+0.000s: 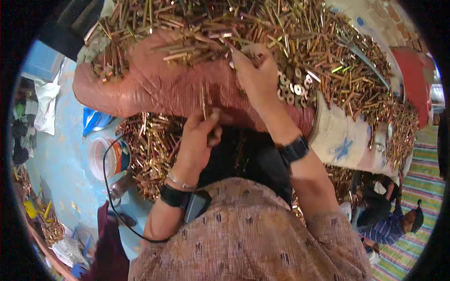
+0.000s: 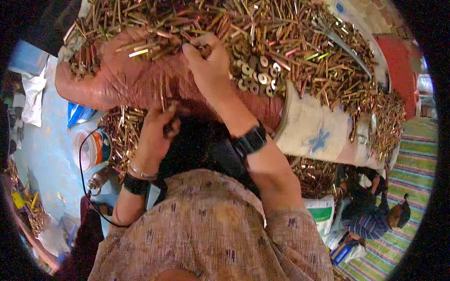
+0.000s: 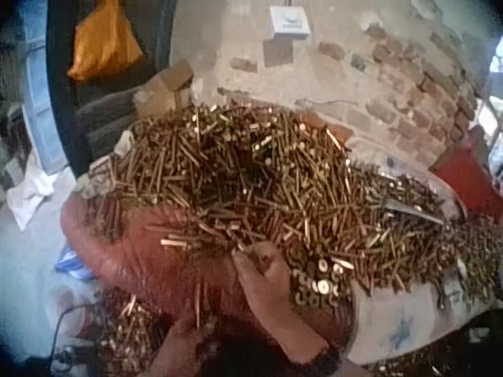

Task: Sorting and organizing small gold-colored metal pins and washers on a padded surface.

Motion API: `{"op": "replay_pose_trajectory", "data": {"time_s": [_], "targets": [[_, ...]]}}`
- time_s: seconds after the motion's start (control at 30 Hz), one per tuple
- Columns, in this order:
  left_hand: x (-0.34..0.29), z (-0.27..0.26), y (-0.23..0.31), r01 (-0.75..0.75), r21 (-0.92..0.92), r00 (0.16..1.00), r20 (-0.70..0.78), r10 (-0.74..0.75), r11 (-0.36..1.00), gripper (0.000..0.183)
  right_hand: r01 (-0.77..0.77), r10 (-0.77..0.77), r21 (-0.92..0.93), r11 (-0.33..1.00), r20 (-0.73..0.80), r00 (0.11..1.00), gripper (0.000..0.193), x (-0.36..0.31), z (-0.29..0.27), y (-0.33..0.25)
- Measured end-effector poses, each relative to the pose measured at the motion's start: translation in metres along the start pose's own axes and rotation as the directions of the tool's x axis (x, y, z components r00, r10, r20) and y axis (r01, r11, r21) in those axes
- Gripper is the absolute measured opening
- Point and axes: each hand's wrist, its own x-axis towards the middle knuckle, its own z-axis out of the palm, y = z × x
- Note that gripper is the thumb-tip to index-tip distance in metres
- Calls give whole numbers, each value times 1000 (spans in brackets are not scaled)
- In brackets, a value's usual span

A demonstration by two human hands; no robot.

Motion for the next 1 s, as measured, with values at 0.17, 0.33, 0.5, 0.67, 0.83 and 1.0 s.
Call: {"op": "replay_pose_trajectory", "data": {"time_s": [0.17,0.33,0.5,0.67,0.83,1.0], "targets": [[-7,-1,0,-29,-51,999,-29,27,998,11,305,-335,204,930,131,933,14,18,5,-64],[0,5,2,-12,3,999,-39,12,1000,10,-17,18,-166,986,2,1000,14,-1,-2,41],[-2,4,1,-57,-24,998,12,57,998,11,-145,128,164,976,111,986,15,-7,7,7],[-7,25,13,-55,-53,990,-132,48,997,13,-316,255,288,904,232,939,14,-22,5,-9],[-2,21,2,-77,-113,994,71,85,991,14,-400,310,426,811,266,913,8,-39,6,-10],[-2,18,-1,-112,-64,989,92,117,992,14,-373,342,414,830,150,928,10,-38,3,-17]]}}
